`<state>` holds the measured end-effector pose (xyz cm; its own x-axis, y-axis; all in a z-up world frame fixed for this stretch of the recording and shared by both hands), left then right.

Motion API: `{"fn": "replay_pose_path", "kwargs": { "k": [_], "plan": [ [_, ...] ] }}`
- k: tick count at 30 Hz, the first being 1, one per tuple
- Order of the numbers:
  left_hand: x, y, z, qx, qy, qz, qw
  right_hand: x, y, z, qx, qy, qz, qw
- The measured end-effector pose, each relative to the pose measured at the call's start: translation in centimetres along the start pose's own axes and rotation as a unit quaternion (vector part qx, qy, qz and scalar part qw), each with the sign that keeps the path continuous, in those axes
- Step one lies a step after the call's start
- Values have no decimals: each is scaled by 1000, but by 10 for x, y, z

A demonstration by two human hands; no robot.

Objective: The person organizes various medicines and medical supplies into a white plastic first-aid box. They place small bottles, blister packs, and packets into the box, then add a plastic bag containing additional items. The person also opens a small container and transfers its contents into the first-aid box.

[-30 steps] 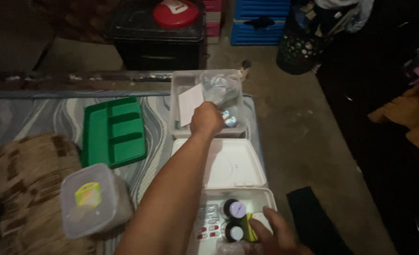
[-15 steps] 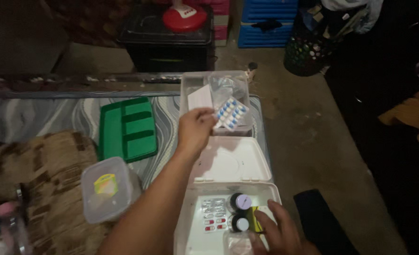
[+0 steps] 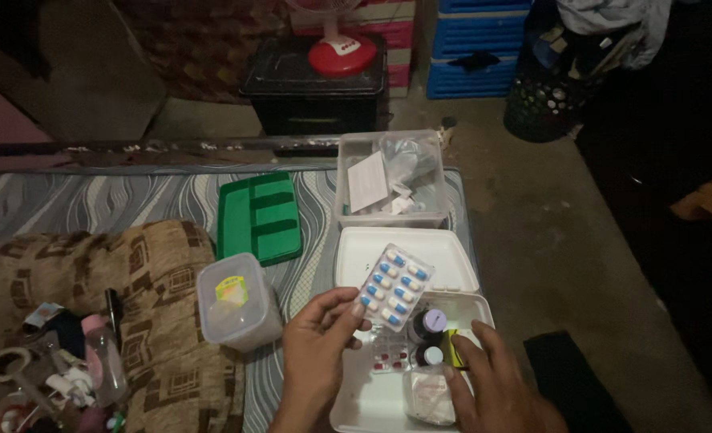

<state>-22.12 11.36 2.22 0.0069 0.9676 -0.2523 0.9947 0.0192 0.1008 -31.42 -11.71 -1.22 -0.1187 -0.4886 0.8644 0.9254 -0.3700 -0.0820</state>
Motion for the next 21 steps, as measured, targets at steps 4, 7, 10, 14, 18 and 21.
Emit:
{"fn": "replay_pose_path", "kwargs": {
  "k": [4, 7, 10, 14, 18, 21],
  "plan": [
    [-6, 6, -3, -5, 15, -2, 1000, -5, 3, -5, 1, 3, 17, 1000],
    [-12, 7, -8, -19, 5, 4, 1000, -3, 1, -6, 10, 52, 14, 998],
    [-14, 6, -9, -24, 0, 5, 1000, 2, 0, -3, 37, 47, -11, 998],
    [-8, 2, -17, -21, -2, 8, 1000, 10, -8, 2, 42, 42, -62, 996],
    [2, -6, -39, -11, 122, 28, 992, 12, -9, 6, 27, 42, -60, 997],
    [3, -11, -49, -14, 252, 103, 962, 14, -12, 9, 37, 54, -70, 995]
  ]
}}
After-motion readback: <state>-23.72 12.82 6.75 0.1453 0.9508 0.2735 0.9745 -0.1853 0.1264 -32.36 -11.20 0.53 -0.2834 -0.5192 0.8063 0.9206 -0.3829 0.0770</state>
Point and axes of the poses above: each hand's wrist, its own y-axis towards the middle knuckle, its own x-axis out of the back of the hand, z = x × y, the point moved 6 cm from there along y, towards the middle knuckle, and after that the axes turned 14 degrees about -x, right-handed, at the moved point
